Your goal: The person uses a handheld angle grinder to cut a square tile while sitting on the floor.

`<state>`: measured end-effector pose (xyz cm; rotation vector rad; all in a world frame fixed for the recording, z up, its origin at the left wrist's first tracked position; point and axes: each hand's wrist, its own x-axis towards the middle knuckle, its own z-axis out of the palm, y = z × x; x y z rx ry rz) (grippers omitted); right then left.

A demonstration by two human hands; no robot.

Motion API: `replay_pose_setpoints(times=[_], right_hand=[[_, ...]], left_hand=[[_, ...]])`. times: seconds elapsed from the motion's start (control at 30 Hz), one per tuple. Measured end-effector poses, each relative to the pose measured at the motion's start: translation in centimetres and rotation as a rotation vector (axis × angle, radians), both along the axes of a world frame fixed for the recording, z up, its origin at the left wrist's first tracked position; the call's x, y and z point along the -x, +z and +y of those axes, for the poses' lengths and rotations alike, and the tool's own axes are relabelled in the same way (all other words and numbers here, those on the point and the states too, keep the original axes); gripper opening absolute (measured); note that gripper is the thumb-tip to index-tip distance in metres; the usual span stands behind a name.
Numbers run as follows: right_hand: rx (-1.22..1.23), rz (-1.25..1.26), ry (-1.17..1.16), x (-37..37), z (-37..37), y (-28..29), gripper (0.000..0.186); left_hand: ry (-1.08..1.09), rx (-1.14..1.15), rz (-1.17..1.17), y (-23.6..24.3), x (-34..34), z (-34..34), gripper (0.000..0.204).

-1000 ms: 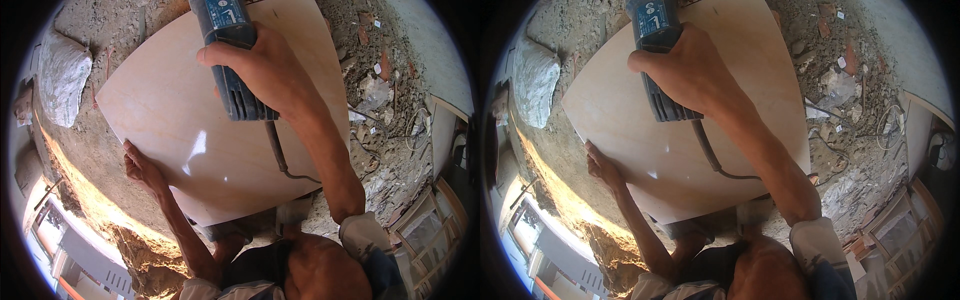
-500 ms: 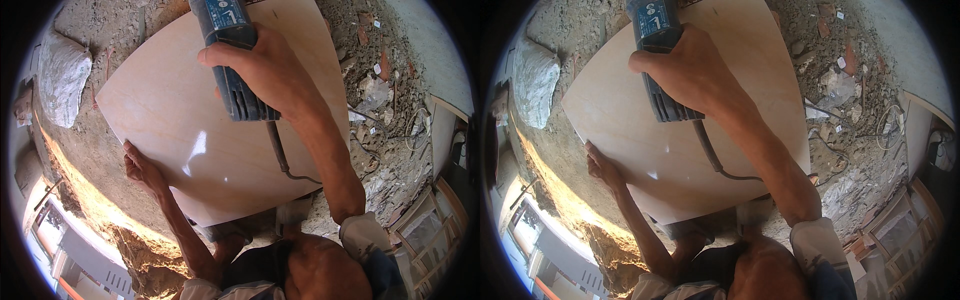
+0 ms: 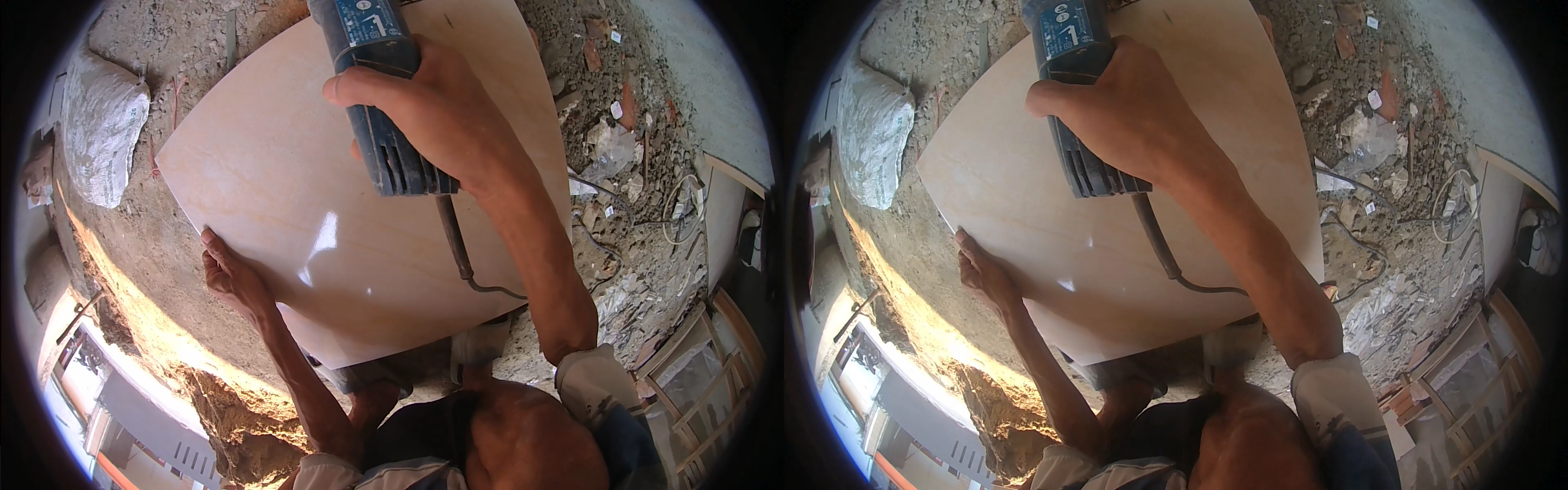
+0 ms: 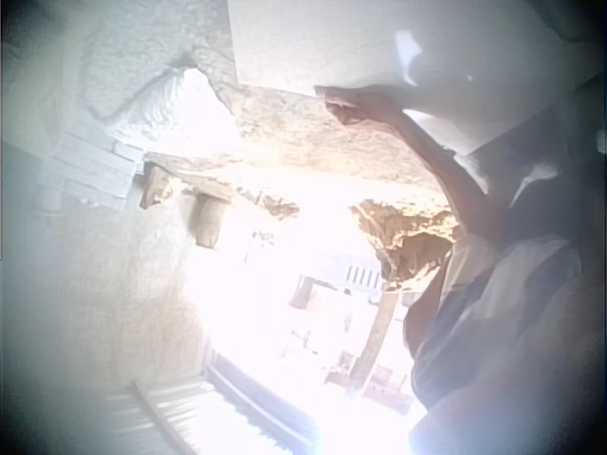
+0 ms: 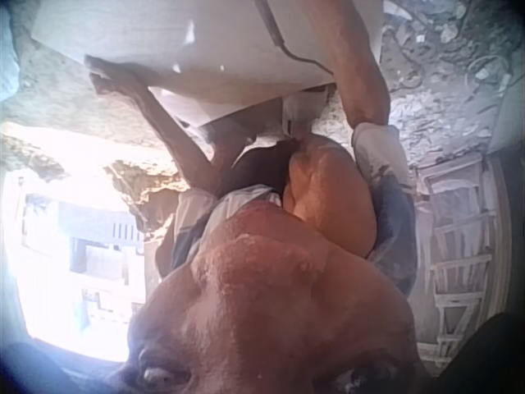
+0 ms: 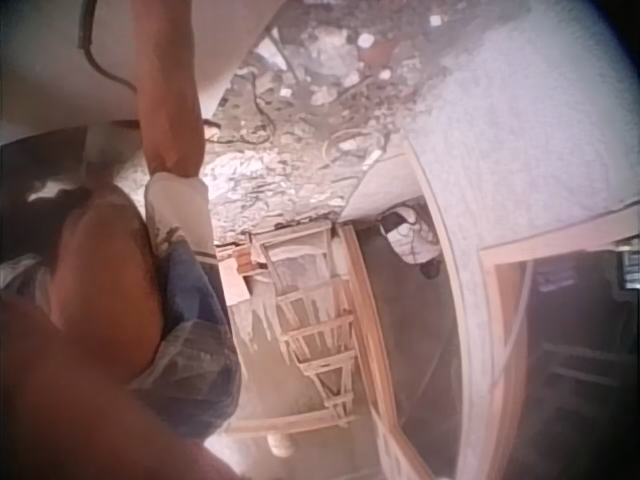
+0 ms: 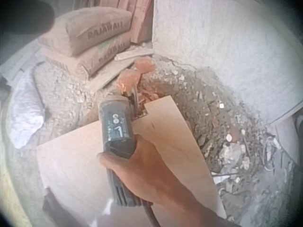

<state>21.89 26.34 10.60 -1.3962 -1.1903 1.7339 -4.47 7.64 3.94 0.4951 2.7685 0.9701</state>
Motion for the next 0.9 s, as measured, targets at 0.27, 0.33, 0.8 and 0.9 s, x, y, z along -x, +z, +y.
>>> replay_pose_setpoints(times=[0.27,0.33,0.8,0.9], right_hand=[[-0.015,-0.001,0.002,0.00,-0.07,-0.19,0.036],[-0.010,-0.007,0.003,-0.01,-0.08,-0.19,0.036],[0.011,0.018,0.002,-0.19,-0.08,0.07,0.035],[0.018,0.019,0.002,-0.20,-0.11,0.19,0.035]], left_hand=[[-0.014,-0.018,-0.014,-0.28,0.40,-0.21,0.074],[-0.007,-0.008,-0.006,-0.11,0.19,-0.06,0.074],[-0.035,-0.026,0.009,-0.19,0.14,-0.04,0.075],[-0.025,0.002,0.021,-0.03,0.01,0.04,0.076]])
